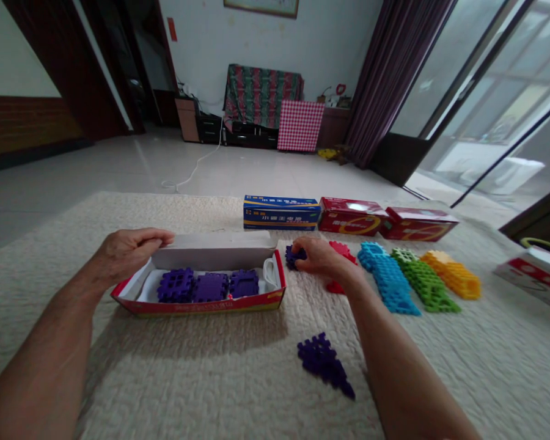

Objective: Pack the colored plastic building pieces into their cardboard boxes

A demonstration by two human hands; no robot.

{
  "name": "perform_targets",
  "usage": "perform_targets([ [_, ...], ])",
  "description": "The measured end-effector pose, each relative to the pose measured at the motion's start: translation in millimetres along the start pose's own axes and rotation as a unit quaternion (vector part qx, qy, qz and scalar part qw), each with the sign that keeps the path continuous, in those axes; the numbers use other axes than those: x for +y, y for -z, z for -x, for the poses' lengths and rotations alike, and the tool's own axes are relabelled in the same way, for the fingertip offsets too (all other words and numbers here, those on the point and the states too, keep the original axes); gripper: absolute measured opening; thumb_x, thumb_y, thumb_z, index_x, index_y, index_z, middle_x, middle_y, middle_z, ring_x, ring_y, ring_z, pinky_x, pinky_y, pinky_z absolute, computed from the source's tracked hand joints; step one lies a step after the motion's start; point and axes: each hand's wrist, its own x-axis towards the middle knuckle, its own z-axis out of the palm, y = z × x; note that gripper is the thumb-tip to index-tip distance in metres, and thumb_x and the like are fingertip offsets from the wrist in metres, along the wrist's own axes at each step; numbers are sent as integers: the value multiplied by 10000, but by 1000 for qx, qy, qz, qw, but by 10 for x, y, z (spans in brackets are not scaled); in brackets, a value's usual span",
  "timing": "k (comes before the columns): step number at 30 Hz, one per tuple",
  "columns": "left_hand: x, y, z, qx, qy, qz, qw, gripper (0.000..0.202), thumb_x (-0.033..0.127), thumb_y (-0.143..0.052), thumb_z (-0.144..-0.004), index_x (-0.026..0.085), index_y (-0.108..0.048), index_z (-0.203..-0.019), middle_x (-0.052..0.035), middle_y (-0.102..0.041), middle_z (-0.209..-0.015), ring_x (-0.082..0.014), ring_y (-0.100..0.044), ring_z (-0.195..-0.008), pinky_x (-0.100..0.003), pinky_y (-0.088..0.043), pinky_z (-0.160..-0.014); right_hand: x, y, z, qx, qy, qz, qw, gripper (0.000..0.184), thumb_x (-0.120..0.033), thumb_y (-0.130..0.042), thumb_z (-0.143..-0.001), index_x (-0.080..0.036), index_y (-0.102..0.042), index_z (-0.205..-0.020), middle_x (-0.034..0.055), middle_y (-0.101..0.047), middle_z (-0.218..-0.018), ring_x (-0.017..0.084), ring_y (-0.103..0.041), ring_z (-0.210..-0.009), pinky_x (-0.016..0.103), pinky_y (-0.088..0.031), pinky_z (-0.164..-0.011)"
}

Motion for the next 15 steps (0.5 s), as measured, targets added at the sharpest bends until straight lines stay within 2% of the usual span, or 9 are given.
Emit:
perform_targets([
  [6,-12,-10,-4,1,-2,1,1000,365,333,-463,-747,249,-775,-918,-7,-782,-946,-217,-714,-898,-338,-532,-925,-17,93,32,15,-10,1,1000,205,-142,-640,-723,-196,-665,-919,88,-722,-1062,248,-661,-1008,346,-502,-876],
  [11,68,28,10,-1,-1,4,1000,357,314,-467,-739,235,-776,-899,-14,-784,-936,-218,-717,-894,-343,-534,-929,-158,270,107,107,15,-29,994,187,-226,-624,-764,-198,-657,-946,96,-710,-1096,252,-665,-977,404,-513,-865],
  [15,100,41,21,2,-3,2,1000,351,293,-466,-739,244,-777,-894,-1,-785,-913,-211,-719,-889,-334,-539,-922,-421,359,166,157,68,-85,982,219,-285,-645,-790,-194,-646,-989,90,-701,-1107,237,-658,-983,406,-513,-872],
])
